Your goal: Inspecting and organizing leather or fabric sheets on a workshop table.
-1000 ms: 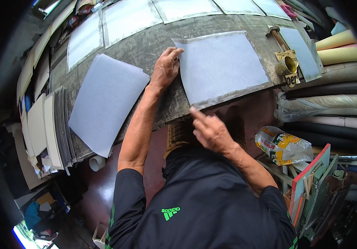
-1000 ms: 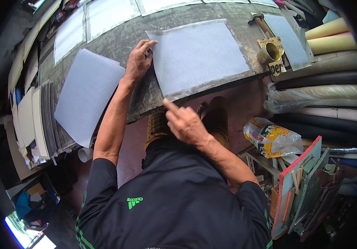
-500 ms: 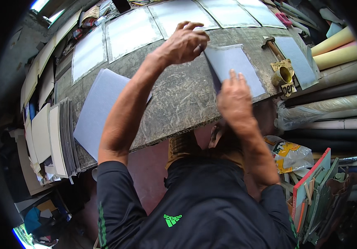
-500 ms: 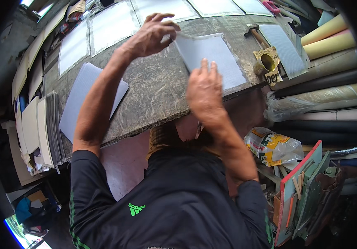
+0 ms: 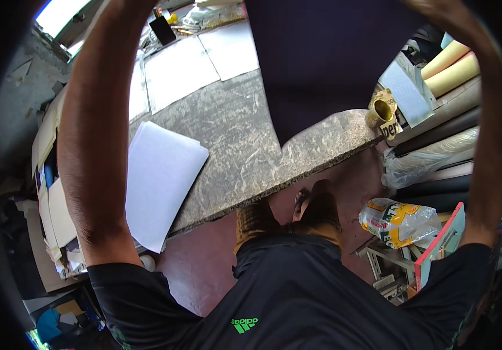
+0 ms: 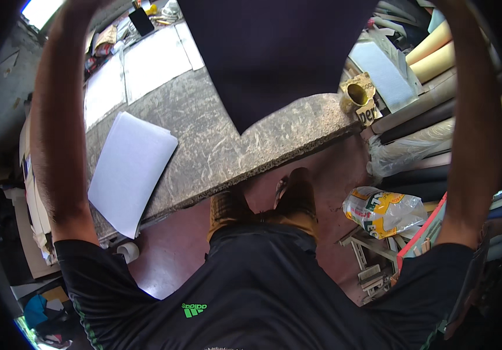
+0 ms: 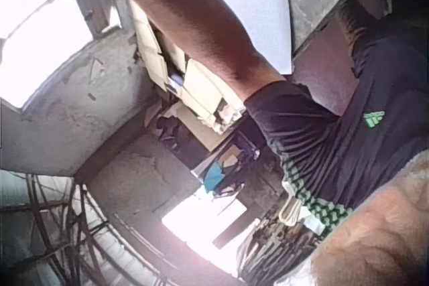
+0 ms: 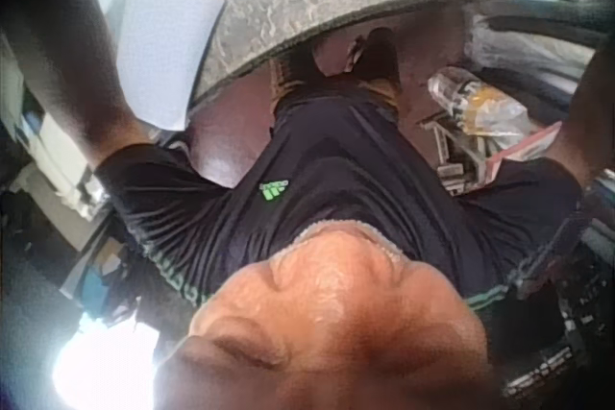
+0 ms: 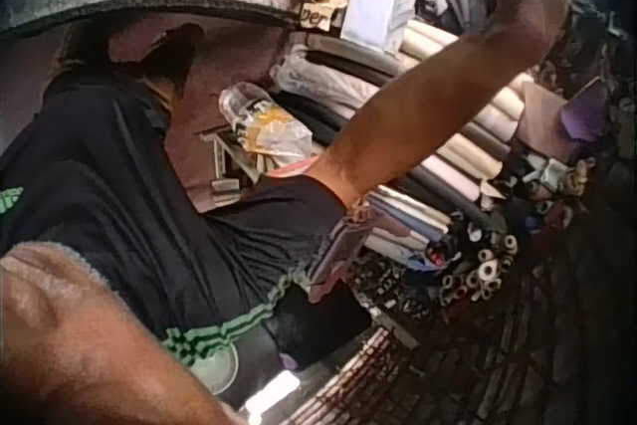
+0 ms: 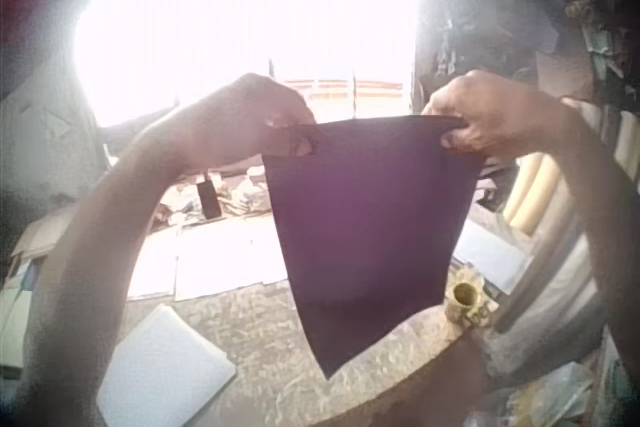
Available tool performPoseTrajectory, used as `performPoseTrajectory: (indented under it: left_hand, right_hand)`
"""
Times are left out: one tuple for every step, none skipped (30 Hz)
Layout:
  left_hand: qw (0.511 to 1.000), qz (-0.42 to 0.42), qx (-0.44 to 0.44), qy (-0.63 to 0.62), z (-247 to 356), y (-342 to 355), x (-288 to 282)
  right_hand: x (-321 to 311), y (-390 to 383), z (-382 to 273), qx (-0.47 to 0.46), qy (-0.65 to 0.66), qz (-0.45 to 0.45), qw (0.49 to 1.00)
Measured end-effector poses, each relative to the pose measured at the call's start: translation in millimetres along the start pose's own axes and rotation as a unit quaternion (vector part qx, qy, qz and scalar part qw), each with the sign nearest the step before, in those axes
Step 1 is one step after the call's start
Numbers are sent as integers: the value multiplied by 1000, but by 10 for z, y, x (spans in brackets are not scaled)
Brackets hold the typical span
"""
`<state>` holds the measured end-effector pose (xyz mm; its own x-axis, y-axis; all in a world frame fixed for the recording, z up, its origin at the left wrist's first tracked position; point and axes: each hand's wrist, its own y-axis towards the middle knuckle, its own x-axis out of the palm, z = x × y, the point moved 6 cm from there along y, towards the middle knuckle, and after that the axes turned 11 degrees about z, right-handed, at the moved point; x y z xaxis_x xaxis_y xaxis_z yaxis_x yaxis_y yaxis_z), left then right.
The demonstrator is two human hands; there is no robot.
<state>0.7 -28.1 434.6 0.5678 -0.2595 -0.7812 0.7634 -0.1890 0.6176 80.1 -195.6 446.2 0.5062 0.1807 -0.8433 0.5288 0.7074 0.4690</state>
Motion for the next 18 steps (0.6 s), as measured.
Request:
performPoseTrajectory:
  left_hand:
    - [999,27,18,-3,-129,8,105]
    - [998,54,32,0,-379,7,198]
    - [996,-35,35,-81,-703,168,491]
    - [993,-40,-47,-100,-930,39,586]
    - [992,-55,-64,-97,-1035,11,649]
    - [990,-69,-70,-106,-1033,107,752]
    - [993,-54,-81,-66,-1051,122,738]
    - [993,-53,-78,-66,-1051,146,728]
    - [993,-10,-90,-77,-1075,176,673]
    - [990,31,-105,-85,-1141,162,591]
    - [992,52,-63,-97,-1137,155,532]
    - [992,52,-64,-96,-1165,116,547]
    - [960,70,-81,-258,-1197,18,564]
    - [900,85,-92,-417,-1145,-35,594]
    - [988,148,8,-49,-1013,-156,558]
    - [972,189,130,-53,-656,-260,577]
    - [969,217,121,-4,-500,-426,713]
    - [965,221,141,-16,-330,-556,923]
  right_hand:
    - [205,115,130,54,61,-71,994]
    - [220,-33,-114,-56,-78,110,989]
    - [656,334,244,11,32,-63,997]
    - [938,388,139,-43,54,28,997]
    - [1132,556,94,-35,71,-49,996]
    - [1375,623,338,-92,53,49,993]
    - [1387,692,315,-82,56,53,994]
    - [1398,758,302,-73,60,55,994]
    - [1394,786,320,-71,58,56,994]
    - [1304,816,309,-41,82,101,991]
    - [1212,825,315,-10,106,145,984]
    - [1153,783,320,-11,107,146,983]
    - [1004,677,253,0,144,153,978]
    - [914,569,260,15,176,158,971]
    - [984,470,313,16,176,157,972]
    - [1061,263,415,-27,152,203,967]
    - [1198,45,485,-73,132,249,957]
    - [1428,-172,523,-115,110,283,946]
